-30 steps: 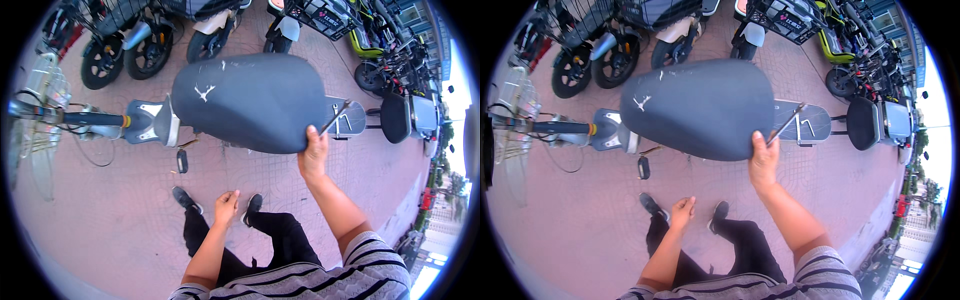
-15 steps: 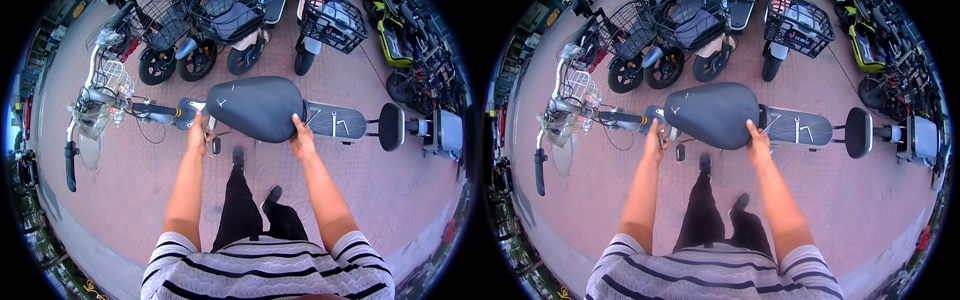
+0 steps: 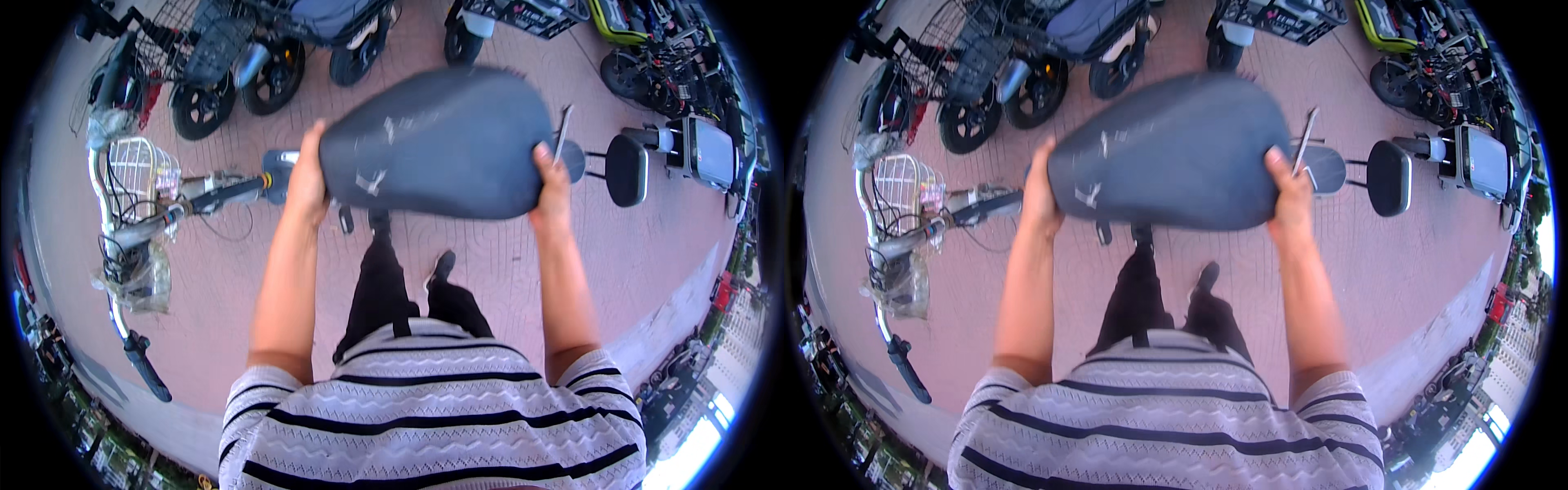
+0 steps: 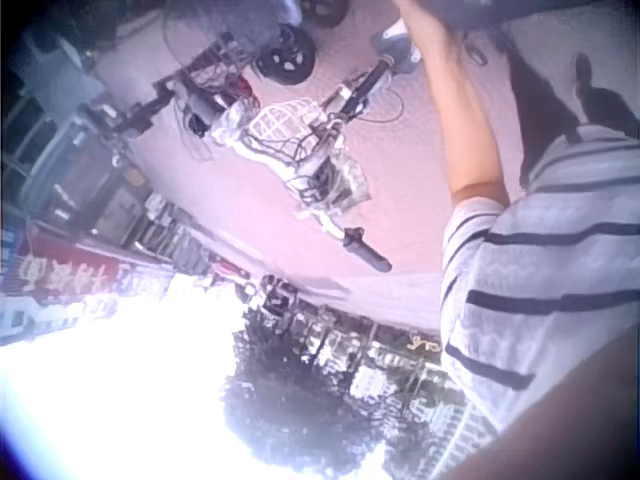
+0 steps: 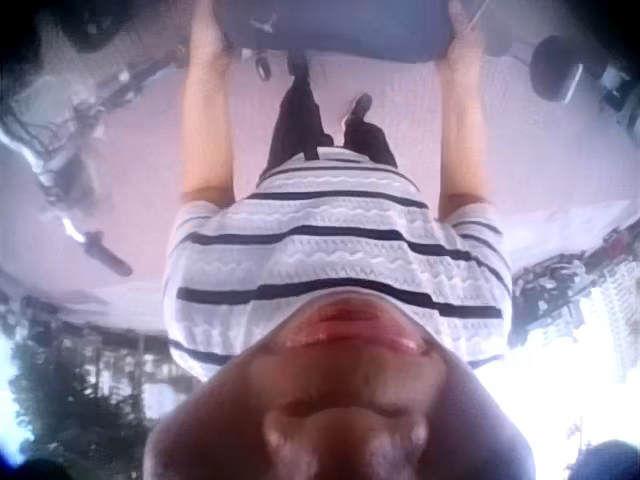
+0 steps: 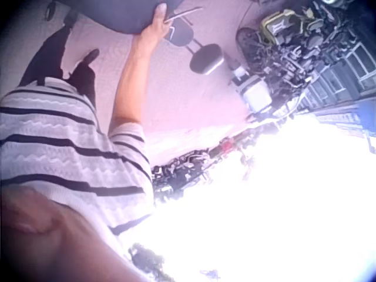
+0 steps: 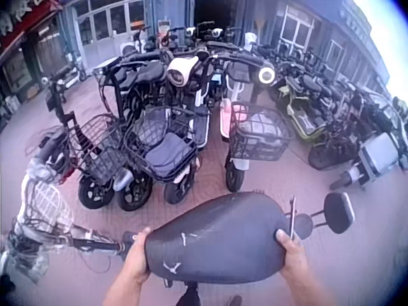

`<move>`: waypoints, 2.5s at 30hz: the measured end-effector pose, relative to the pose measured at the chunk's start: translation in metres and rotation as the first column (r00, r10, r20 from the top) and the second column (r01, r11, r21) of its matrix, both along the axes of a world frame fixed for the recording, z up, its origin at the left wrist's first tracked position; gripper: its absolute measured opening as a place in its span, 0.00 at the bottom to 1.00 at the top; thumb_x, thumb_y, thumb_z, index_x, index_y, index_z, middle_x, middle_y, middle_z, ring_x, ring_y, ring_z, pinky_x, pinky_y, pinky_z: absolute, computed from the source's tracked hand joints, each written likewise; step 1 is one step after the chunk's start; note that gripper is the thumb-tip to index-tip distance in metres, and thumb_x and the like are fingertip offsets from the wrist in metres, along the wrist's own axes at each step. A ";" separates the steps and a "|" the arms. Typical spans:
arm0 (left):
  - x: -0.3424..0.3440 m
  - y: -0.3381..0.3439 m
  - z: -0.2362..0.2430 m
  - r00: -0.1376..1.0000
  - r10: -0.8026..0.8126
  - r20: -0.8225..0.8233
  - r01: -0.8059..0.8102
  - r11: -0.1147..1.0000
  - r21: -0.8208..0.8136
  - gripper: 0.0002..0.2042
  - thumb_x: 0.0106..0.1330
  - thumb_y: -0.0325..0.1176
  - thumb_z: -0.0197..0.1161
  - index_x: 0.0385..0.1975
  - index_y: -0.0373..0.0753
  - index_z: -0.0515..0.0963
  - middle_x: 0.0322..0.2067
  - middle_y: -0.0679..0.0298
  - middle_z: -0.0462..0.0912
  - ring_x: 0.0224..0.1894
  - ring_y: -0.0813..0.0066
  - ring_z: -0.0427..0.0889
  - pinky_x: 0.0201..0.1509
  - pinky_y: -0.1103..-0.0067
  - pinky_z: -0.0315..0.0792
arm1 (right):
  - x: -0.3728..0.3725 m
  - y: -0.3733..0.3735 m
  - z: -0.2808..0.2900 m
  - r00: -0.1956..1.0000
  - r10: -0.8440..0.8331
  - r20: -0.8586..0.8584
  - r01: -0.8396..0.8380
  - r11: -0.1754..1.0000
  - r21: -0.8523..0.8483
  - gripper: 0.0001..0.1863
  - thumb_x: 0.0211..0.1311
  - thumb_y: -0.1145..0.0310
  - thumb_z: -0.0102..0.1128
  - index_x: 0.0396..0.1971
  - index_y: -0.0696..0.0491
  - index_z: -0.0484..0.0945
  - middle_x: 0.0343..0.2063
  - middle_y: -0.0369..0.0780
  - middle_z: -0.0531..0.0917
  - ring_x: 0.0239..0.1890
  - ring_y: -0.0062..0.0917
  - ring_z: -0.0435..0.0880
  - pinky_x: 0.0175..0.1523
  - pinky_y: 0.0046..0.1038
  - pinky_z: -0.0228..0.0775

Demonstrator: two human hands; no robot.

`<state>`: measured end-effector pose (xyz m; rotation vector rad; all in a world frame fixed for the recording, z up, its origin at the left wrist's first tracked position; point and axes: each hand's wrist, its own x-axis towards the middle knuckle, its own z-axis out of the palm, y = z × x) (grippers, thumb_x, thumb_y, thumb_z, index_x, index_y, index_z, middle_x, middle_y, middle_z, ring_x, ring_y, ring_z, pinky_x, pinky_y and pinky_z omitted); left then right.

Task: The person kneels beside a scooter and uses a wrench to loosen and remove bolts from the seat. They lift the seat off, place it on the scooter's footrest, and continue using the wrench on the exposed frame area.

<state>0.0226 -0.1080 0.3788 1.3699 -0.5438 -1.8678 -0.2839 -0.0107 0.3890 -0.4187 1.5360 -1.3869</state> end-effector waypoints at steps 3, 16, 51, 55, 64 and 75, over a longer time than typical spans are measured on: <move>-0.020 -0.042 0.036 0.991 -0.115 0.063 0.122 0.985 -0.119 0.27 0.67 0.60 0.48 0.40 0.39 0.77 0.33 0.66 0.80 0.34 0.79 0.76 0.37 0.82 0.69 | -0.015 -0.025 0.049 0.993 -0.076 0.092 0.083 0.994 -0.076 0.26 0.63 0.57 0.60 0.52 0.63 0.72 0.47 0.44 0.80 0.47 0.31 0.80 0.55 0.30 0.72; -0.008 -0.009 -0.047 0.908 -0.398 0.128 0.394 0.917 0.063 0.14 0.69 0.43 0.55 0.37 0.38 0.80 0.21 0.75 0.67 0.22 0.87 0.67 0.21 0.86 0.58 | -0.040 0.023 0.056 0.844 -0.529 0.090 0.533 0.845 -0.031 0.23 0.59 0.64 0.65 0.51 0.58 0.72 0.45 0.43 0.81 0.45 0.33 0.82 0.49 0.38 0.78; -0.116 -0.061 0.014 0.329 -0.323 0.887 0.910 0.359 -0.207 0.16 0.63 0.44 0.58 0.33 0.34 0.81 0.25 0.52 0.82 0.29 0.56 0.81 0.35 0.69 0.72 | 0.051 0.065 -0.047 -0.039 0.055 -0.998 -0.736 0.673 0.066 0.09 0.42 0.65 0.57 0.23 0.49 0.68 0.47 0.42 0.78 0.43 0.32 0.78 0.52 0.35 0.68; -0.150 -0.074 0.012 -0.034 -0.387 0.921 0.966 0.224 0.130 0.25 0.64 0.54 0.52 0.35 0.35 0.82 0.32 0.49 0.83 0.38 0.51 0.82 0.43 0.65 0.74 | 0.059 0.064 -0.051 -0.062 0.046 -0.997 -0.737 0.671 0.077 0.09 0.42 0.64 0.56 0.23 0.49 0.68 0.47 0.43 0.78 0.43 0.31 0.78 0.52 0.34 0.68; -0.172 -0.070 -0.009 -0.267 -0.362 0.893 0.963 -0.076 0.258 0.23 0.65 0.51 0.50 0.36 0.36 0.83 0.38 0.48 0.83 0.44 0.52 0.81 0.48 0.64 0.74 | 0.072 0.077 -0.061 -0.077 0.051 -0.996 -0.711 0.698 0.091 0.09 0.41 0.64 0.56 0.23 0.49 0.68 0.47 0.43 0.78 0.45 0.31 0.78 0.52 0.33 0.68; -0.179 -0.042 0.000 -0.254 -0.053 0.966 0.962 -0.120 0.246 0.17 0.60 0.45 0.56 0.27 0.37 0.83 0.28 0.52 0.84 0.33 0.54 0.84 0.38 0.64 0.77 | 0.093 0.084 -0.068 -0.061 0.045 -0.997 -0.685 0.724 0.074 0.08 0.44 0.63 0.57 0.25 0.48 0.71 0.47 0.44 0.77 0.45 0.30 0.78 0.50 0.31 0.68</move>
